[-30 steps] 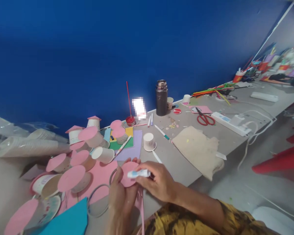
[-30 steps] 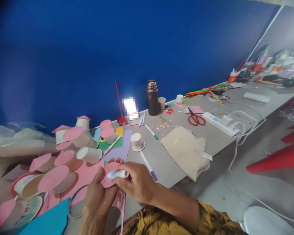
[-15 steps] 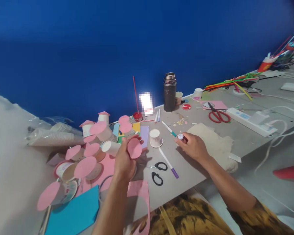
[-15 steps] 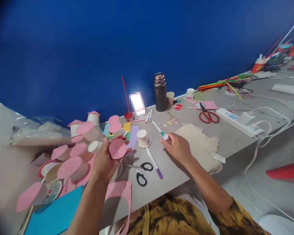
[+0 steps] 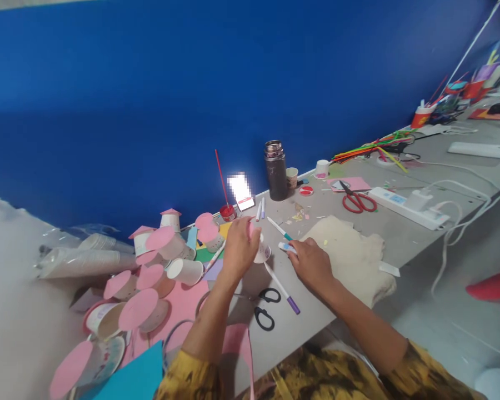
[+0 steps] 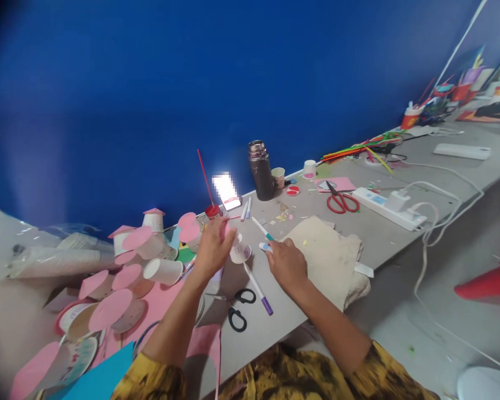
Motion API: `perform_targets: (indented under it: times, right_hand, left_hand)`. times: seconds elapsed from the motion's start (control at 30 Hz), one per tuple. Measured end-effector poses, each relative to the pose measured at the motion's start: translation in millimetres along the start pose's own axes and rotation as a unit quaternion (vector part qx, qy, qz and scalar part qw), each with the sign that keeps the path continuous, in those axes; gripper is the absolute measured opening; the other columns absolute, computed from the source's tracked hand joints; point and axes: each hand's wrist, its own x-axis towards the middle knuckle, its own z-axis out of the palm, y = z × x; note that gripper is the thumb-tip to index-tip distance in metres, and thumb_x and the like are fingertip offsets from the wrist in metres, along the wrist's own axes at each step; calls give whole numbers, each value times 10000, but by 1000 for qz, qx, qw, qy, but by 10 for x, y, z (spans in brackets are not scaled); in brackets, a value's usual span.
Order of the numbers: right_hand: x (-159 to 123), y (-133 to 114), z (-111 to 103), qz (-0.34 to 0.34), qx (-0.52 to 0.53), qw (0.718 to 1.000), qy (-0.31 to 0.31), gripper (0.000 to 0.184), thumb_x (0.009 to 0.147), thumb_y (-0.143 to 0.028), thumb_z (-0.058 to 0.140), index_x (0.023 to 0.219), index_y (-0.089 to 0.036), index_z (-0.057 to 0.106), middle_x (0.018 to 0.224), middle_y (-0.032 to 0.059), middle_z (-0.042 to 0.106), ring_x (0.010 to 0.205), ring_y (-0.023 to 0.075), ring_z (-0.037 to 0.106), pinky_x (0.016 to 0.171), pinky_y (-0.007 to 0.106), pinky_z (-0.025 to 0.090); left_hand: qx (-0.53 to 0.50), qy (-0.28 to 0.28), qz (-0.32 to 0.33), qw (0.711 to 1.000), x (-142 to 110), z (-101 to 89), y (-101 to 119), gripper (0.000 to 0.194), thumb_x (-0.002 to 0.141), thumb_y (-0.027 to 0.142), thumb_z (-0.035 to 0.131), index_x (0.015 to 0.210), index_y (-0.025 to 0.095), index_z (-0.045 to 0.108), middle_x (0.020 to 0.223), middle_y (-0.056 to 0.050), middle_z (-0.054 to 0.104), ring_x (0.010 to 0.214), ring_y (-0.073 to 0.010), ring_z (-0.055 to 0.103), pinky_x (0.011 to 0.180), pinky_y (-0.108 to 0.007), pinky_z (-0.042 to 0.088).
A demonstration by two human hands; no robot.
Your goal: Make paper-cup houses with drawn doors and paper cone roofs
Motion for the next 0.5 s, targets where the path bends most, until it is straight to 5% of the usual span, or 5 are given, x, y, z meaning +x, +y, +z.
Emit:
perform_targets:
  times: [0.3,0.5]
  right_hand:
    - [239,-367,32,-93,3,996,-8,300,883,-231,686,1165,-127,700,1191,147,727,1145,321,579,1013,408,440]
    - [182,-351,26,-88,67,994,-10,319,855,-176,701,1171,-131,695,1182,158,723,1162,331,577,1035,449,435]
  left_hand:
    - [152,-158,37,975,-43,194,-68,430,803,220,712,1226,164,661,1220,-216,659,1224,-433,578,1077,-597,389]
    - [171,-213,27,962,-18,93,-178,479,730,154,733,1204,202,677,1202,-154,691,1159,-350,638,1024,-472,474]
